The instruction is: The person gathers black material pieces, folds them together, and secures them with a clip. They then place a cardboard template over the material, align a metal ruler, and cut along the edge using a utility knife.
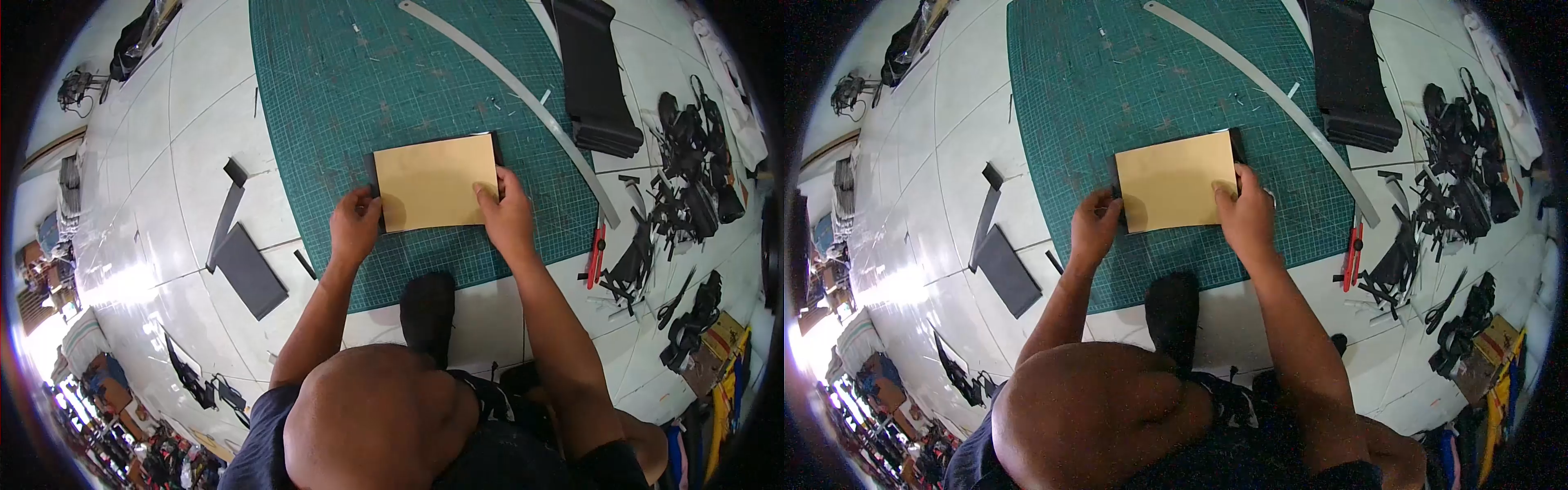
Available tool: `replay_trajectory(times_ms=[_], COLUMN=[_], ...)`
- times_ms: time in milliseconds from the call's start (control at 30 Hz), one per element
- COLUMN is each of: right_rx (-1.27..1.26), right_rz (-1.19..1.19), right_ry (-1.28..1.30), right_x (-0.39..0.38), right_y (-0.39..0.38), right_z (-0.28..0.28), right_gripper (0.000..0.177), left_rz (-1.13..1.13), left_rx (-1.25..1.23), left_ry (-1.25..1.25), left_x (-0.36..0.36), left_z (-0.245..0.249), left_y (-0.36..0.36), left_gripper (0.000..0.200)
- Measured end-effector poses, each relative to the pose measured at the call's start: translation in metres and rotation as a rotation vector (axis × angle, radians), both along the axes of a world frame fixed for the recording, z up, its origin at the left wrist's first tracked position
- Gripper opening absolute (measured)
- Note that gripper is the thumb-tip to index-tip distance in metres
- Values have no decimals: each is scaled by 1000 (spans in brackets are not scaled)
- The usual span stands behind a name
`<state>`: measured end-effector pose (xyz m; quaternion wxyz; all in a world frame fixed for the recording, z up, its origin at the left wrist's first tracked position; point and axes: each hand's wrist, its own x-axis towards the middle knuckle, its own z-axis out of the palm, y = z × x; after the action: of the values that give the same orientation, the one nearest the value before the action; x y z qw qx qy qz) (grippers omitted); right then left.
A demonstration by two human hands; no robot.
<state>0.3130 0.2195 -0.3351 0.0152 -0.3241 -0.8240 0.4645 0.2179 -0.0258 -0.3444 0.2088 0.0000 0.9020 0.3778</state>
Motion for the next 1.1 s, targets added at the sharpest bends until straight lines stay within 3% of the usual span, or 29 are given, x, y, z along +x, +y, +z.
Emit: replay_trajectory(times_ms=[133,333,433,700,800,1100], right_rx=[160,381,504,539,557,514], right_rz=[126,95,169,199,205,208], right_ry=[-18,65,-81,-127,-134,-185], right_x=[-4,-5,-7,-10,-11,-15], right_y=[-7,-10,-10,-9,-8,-5], right_z=[-2,-8,-1,3,5,9], right_gripper=[42,49,51,51,52,51], left_rz=[8,34,29,-3,-125,-70], left_rx=[-11,-12,-18,-54,-91,-78], left_ry=[-6,31,68,55,247,75], left_x=[-3,-4,-3,-5,-5,-10], left_z=[9,7,7,12,-4,3], left_y=[9,12,14,15,7,12], left_gripper=[35,30,28,29,28,28])
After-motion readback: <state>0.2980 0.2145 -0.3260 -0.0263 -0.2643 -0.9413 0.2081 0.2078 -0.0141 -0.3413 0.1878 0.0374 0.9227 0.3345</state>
